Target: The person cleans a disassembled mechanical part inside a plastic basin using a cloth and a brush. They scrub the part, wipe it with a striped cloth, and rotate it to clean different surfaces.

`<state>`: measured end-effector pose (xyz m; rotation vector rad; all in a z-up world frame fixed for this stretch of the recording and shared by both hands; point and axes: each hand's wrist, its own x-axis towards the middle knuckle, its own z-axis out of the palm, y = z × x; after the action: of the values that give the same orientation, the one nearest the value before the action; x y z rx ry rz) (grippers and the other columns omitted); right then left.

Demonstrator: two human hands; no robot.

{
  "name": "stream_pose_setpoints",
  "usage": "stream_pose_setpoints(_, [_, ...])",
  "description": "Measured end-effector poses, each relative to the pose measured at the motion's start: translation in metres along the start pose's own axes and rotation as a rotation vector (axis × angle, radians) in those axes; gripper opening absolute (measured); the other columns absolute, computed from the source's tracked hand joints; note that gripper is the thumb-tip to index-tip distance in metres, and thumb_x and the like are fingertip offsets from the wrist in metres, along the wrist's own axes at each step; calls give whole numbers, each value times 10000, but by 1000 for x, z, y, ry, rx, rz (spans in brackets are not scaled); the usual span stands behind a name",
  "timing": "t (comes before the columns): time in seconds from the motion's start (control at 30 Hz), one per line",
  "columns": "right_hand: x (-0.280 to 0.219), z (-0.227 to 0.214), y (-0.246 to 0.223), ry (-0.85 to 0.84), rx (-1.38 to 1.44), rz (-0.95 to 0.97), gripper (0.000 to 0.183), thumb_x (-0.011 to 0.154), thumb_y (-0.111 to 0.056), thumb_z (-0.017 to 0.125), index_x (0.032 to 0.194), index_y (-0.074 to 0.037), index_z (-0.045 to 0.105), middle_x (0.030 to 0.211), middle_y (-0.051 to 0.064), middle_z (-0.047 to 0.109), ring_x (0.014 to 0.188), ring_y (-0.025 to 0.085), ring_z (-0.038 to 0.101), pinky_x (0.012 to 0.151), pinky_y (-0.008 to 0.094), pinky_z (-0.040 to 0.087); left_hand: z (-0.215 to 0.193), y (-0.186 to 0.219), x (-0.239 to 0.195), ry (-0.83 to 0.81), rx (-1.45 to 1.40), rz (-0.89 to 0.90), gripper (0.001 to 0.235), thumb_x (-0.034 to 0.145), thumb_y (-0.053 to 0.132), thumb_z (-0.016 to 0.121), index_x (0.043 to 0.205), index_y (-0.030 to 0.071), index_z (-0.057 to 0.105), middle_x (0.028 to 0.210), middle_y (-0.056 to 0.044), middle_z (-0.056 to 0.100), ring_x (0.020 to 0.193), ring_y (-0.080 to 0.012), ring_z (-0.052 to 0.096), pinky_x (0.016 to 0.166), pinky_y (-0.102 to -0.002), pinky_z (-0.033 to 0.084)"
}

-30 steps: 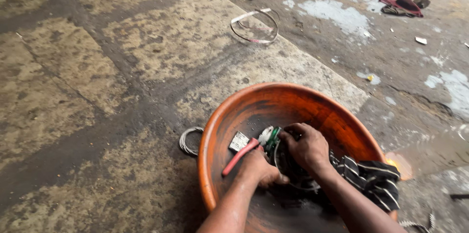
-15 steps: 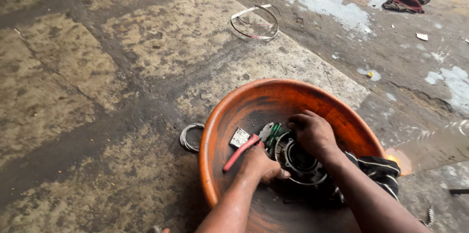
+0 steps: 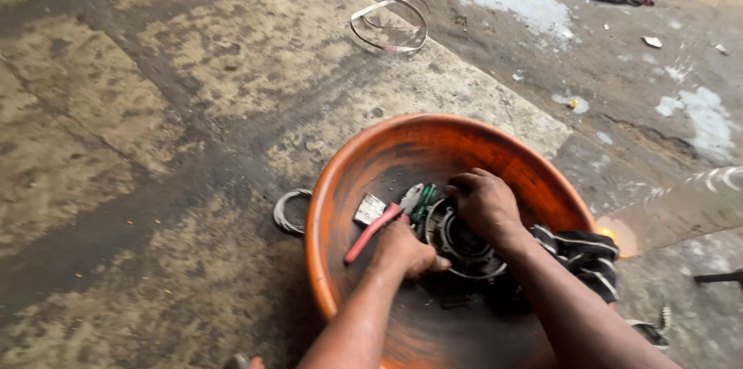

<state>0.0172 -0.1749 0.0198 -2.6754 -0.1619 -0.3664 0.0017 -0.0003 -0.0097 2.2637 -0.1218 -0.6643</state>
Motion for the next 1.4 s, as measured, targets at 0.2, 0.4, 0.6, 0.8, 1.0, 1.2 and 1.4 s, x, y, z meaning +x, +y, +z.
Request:
stream_pose_setpoints(0.2, [5, -16, 12, -77, -96, 58, 132, 841, -204, 749, 955, -162, 802, 951, 118, 708, 905, 336, 695, 797, 437, 556, -4, 1, 1, -21, -73, -37, 1220, 506, 407, 996, 1471, -54, 410, 1418, -223, 584, 1334, -300, 577, 1111, -362, 464])
stream_pose_setpoints(0.4, [-16, -17, -15, -142, -19, -171, 352, 760, -51, 658, 1084, -158, 742, 1043, 141, 685, 883, 367, 682, 725, 457, 557, -7, 1, -5, -28, -118, 7, 965, 514, 304, 949, 1368, 53, 575, 1256, -180, 714, 1184, -309, 670, 1018, -389, 531])
stream_pose_setpoints(0.6, [-11, -21, -21, 103, 48, -48, 326, 843, -89, 655, 1168, -92, 683, 1033, 133, 676, 910, 373, 679, 794, 450, 548, -13, 9, -15, -95, -128, -140, 1005, 490, 380, 937, 1339, -12, 570, 1189, -201, 751, 1057, -293, 773, 954, -376, 588])
stream_pose_setpoints(0.8, [-26, -13, -30, -89, -38, -117, 195, 847, -178, 718, 1027, -116, 756, 1005, 137, 643, 929, 369, 661, 771, 450, 542, 3, -10, 6, -42, -70, -11, 1051, 513, 372, 978, 1375, -22, 525, 1305, -198, 678, 1232, -287, 655, 1049, -357, 521])
stream_pose_setpoints(1.0, [-24, -20, -43, -502, -152, -377, 275, 853, -208, 673, 1091, -72, 695, 1003, 148, 628, 910, 343, 670, 769, 444, 558, 34, -28, 33, 91, -106, 82, 1035, 619, 186, 905, 1496, -46, 408, 1406, -255, 580, 1344, -315, 554, 1094, -372, 466])
stream_pose_setpoints(1.2, [-6, -2, -12, -111, -21, -476, 218, 765, -137, 692, 955, -34, 668, 916, 187, 657, 829, 377, 660, 701, 457, 554, 3, -9, 0, -69, -159, -14, 934, 553, 330, 896, 1389, 53, 587, 1329, -157, 695, 1254, -276, 653, 1057, -363, 510])
stream_pose_setpoints(1.4, [-7, 13, -5, -474, -509, -287, 212, 945, -168, 607, 1050, 16, 586, 893, 176, 655, 784, 342, 684, 695, 467, 558, 3, -7, 2, -85, -91, -36, 950, 588, 293, 933, 1400, 20, 522, 1351, -173, 644, 1290, -285, 613, 1089, -360, 489])
